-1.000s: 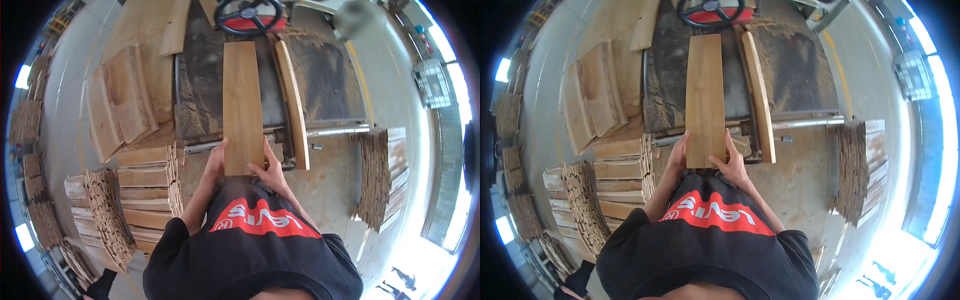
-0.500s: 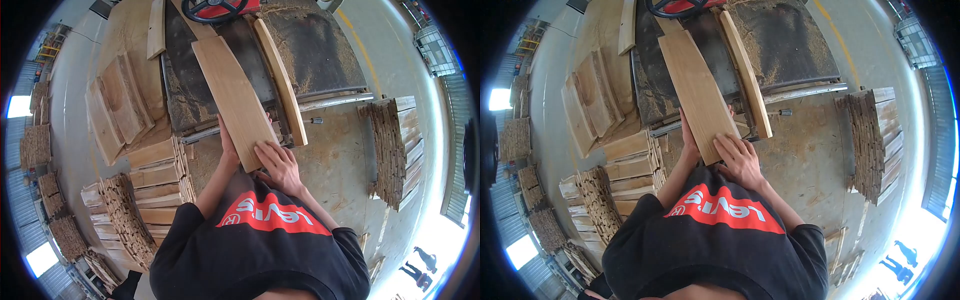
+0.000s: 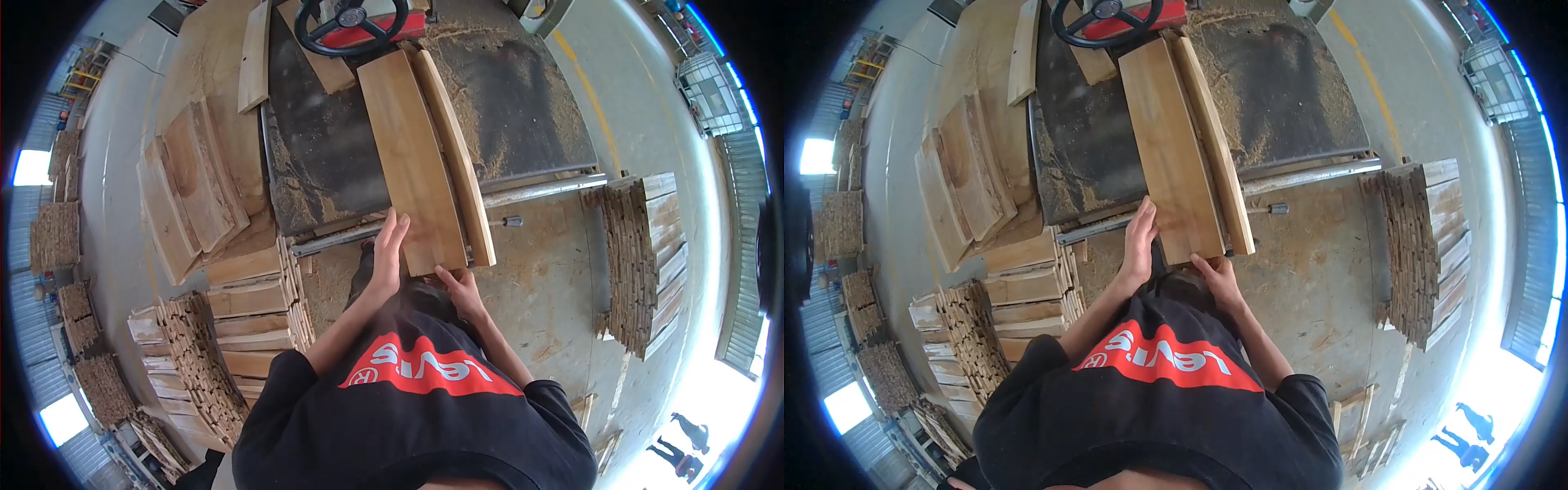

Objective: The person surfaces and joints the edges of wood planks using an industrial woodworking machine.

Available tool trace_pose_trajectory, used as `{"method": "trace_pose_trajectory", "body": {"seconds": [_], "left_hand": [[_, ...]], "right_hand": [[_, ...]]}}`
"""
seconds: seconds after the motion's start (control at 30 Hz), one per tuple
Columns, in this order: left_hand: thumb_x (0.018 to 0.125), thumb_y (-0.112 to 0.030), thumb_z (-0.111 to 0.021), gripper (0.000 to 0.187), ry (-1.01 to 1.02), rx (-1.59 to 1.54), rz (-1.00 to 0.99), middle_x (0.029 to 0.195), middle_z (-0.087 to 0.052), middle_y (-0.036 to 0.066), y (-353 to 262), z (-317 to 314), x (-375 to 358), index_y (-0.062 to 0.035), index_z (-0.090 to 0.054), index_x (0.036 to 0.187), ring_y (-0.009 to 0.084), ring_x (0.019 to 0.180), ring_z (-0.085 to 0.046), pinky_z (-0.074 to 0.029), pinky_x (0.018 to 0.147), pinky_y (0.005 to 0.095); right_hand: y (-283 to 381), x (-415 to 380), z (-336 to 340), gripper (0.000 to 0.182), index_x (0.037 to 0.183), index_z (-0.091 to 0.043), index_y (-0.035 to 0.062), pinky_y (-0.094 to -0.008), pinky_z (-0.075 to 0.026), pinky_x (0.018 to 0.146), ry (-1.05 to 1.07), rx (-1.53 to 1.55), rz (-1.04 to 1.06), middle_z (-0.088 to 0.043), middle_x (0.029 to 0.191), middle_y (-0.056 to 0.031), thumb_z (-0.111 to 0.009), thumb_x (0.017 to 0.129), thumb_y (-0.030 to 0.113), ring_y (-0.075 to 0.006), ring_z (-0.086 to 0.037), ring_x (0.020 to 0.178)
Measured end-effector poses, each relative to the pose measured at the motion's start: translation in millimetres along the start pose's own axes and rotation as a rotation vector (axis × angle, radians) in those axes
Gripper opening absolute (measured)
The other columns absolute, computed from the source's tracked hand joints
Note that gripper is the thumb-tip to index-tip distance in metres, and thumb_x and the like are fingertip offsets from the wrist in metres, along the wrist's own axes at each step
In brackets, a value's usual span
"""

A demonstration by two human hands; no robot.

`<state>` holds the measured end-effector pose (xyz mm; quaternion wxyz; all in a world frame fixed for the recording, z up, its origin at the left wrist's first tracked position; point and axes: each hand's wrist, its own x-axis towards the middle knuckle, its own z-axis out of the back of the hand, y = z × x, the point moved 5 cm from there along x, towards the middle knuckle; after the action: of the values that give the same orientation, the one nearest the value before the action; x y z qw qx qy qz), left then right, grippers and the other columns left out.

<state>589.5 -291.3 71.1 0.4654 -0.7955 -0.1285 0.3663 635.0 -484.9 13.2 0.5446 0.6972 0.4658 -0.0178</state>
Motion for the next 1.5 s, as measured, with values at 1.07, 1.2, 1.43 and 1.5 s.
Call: {"method": "trace_pose_trajectory", "body": {"seconds": [1.07, 1.2, 1.43, 1.5], "left_hand": [[0.094, -0.033, -0.078, 0.037, -0.451, 0.762, -0.898, 0.114, -0.073, 0.015, -168.1, 60.0, 229.5, -0.0028, -0.072, 0.114, 0.037, 0.111, -0.065, -0.05, 0.1, 0.0467], [0.081, -0.049, -0.088, 0.08, -0.786, 1.053, -0.769, 0.132, -0.059, 0.02, -219.7, 59.7, 298.8, -0.0051, -0.056, 0.14, 0.0413, 0.122, -0.055, -0.046, 0.101, 0.0543], [0.074, -0.049, -0.088, 0.094, -0.841, 1.037, -0.573, 0.136, -0.055, 0.023, -219.4, 77.1, 330.2, -0.0037, -0.051, 0.147, 0.0421, 0.122, -0.053, -0.047, 0.098, 0.055], [0.074, -0.043, -0.087, 0.088, -0.86, 1.081, -0.564, 0.134, -0.056, 0.022, -226.9, 86.4, 319.5, -0.0022, -0.053, 0.145, 0.0415, 0.121, -0.053, -0.048, 0.097, 0.0547]], "right_hand": [[83.6, 193.3, -78.3, 0.046, 0.094, -0.069, -0.0008, -0.0267, -0.048, 0.051, -0.39, 0.007, -0.081, -0.072, 0.074, -0.0087, -0.073, 0.102, 0.044, -0.0142, -0.065, 0.058], [105.8, 215.6, -92.5, 0.043, 0.094, -0.069, 0.0004, -0.0264, -0.047, 0.05, -0.427, -0.015, -0.075, -0.072, 0.074, -0.0086, -0.075, 0.101, 0.042, -0.0148, -0.065, 0.058], [140.0, 258.9, -112.5, 0.039, 0.098, -0.071, 0.0019, -0.0277, -0.051, 0.053, -0.414, -0.092, -0.071, -0.073, 0.077, -0.0085, -0.071, 0.104, 0.04, -0.0157, -0.067, 0.061], [148.1, 277.8, -109.5, 0.037, 0.101, -0.072, 0.0019, -0.0279, -0.054, 0.056, -0.347, -0.07, -0.082, -0.074, 0.079, -0.0091, -0.069, 0.105, 0.038, -0.0164, -0.07, 0.066]]}}
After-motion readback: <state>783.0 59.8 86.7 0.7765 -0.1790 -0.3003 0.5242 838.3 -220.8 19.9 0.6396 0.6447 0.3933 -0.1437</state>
